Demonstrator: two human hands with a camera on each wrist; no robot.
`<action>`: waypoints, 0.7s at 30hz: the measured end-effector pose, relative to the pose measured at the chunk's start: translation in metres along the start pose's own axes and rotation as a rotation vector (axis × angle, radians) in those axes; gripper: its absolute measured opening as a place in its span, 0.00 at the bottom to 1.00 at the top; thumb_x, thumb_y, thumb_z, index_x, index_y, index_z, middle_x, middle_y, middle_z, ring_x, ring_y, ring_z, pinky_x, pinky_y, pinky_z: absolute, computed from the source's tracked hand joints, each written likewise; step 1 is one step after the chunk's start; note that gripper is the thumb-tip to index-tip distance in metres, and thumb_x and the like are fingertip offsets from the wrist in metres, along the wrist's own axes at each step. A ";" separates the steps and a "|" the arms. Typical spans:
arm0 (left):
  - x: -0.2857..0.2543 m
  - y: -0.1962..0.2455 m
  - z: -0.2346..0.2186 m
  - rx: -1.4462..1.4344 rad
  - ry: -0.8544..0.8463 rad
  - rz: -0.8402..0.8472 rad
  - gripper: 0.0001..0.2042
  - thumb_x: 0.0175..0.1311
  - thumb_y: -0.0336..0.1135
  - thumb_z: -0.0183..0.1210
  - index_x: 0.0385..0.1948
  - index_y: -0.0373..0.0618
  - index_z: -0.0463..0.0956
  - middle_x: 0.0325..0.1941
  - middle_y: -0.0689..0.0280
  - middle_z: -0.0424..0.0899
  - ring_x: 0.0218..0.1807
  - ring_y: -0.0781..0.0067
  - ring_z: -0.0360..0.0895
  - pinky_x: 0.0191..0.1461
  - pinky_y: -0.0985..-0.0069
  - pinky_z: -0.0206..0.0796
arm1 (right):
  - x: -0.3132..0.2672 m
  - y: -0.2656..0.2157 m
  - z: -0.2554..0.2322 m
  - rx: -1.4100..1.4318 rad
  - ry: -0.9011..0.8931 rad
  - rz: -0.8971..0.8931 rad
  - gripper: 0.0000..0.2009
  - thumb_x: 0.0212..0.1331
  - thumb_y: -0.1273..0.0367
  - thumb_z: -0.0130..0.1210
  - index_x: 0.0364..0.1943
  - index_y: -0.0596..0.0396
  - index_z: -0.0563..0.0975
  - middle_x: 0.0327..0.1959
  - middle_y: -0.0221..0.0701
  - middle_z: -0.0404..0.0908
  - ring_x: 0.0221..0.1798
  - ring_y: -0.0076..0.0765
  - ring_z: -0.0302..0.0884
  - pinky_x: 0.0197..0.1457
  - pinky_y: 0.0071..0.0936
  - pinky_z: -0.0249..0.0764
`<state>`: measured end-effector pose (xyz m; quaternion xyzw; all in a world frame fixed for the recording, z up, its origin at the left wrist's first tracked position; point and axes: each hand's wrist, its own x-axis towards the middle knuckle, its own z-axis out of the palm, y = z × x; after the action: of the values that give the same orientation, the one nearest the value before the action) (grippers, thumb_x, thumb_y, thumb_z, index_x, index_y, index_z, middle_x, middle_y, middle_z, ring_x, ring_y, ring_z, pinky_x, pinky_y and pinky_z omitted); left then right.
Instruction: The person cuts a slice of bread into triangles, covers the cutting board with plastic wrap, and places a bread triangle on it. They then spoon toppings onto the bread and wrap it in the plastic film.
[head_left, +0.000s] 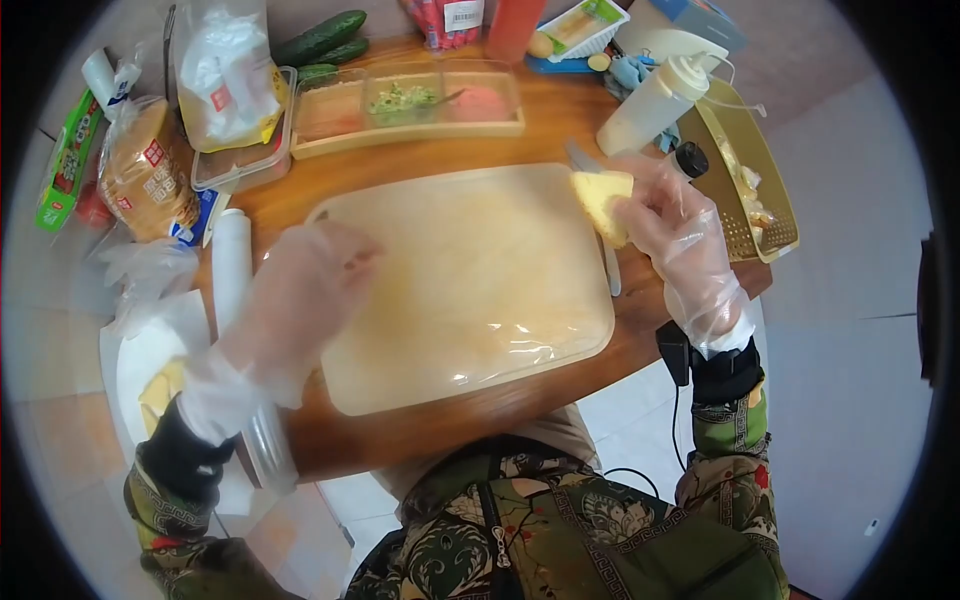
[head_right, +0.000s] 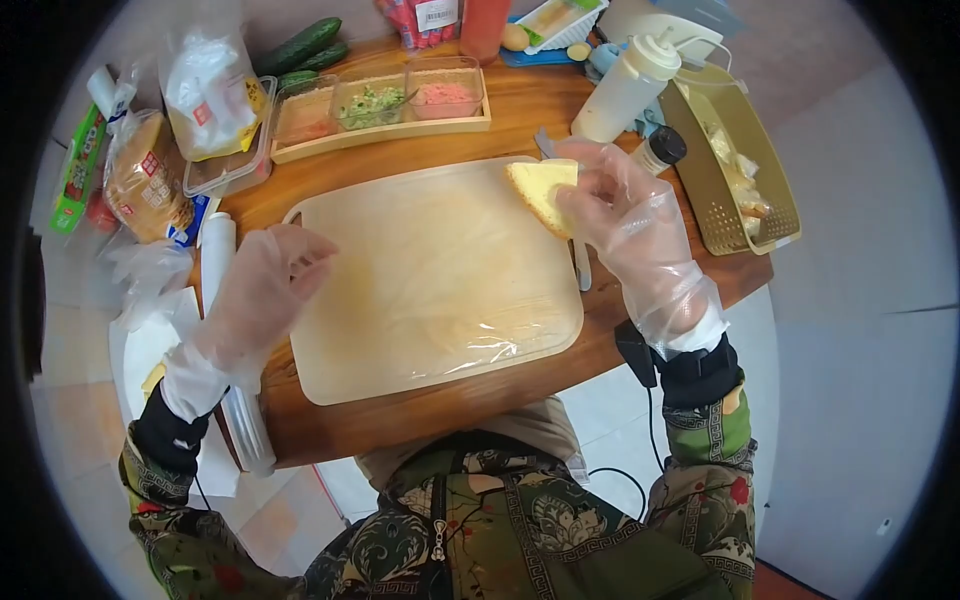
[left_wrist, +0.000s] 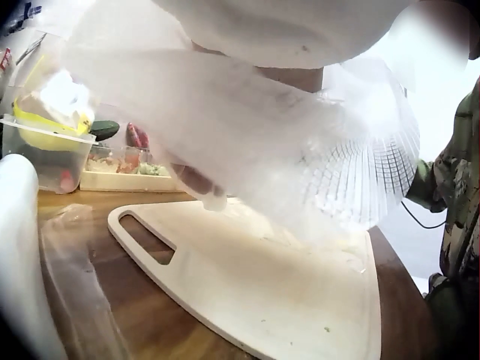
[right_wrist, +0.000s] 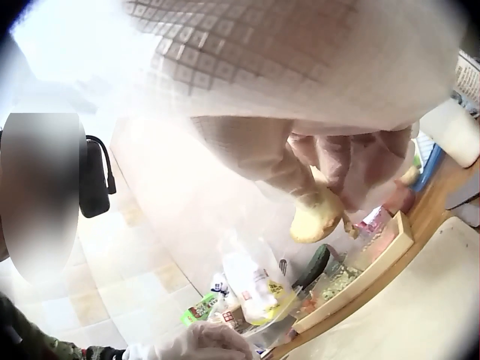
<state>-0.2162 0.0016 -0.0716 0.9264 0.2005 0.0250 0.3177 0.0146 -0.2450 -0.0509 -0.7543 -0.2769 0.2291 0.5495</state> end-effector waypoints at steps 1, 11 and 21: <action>-0.001 0.000 0.003 -0.004 -0.003 0.005 0.08 0.62 0.26 0.62 0.42 0.38 0.83 0.37 0.59 0.85 0.38 0.64 0.84 0.42 0.71 0.75 | 0.000 0.001 0.001 -0.004 0.005 0.003 0.19 0.64 0.73 0.61 0.59 0.57 0.77 0.34 0.22 0.77 0.37 0.16 0.72 0.41 0.18 0.70; 0.007 -0.004 0.024 0.458 -0.170 0.560 0.07 0.56 0.27 0.61 0.36 0.47 0.80 0.29 0.60 0.81 0.34 0.51 0.80 0.35 0.58 0.73 | 0.009 0.035 0.040 -0.252 -0.303 -0.154 0.13 0.63 0.71 0.59 0.50 0.59 0.81 0.29 0.32 0.79 0.32 0.28 0.75 0.37 0.27 0.72; 0.015 0.006 0.021 0.513 -0.133 0.584 0.06 0.55 0.29 0.62 0.34 0.48 0.78 0.28 0.62 0.81 0.34 0.53 0.81 0.34 0.57 0.73 | 0.019 0.045 0.067 -0.374 -0.361 -0.187 0.14 0.62 0.69 0.59 0.51 0.54 0.82 0.30 0.40 0.83 0.32 0.41 0.82 0.39 0.33 0.77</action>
<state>-0.1967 -0.0091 -0.0856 0.9934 -0.0927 0.0032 0.0677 -0.0072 -0.1959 -0.1145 -0.7608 -0.4762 0.2529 0.3613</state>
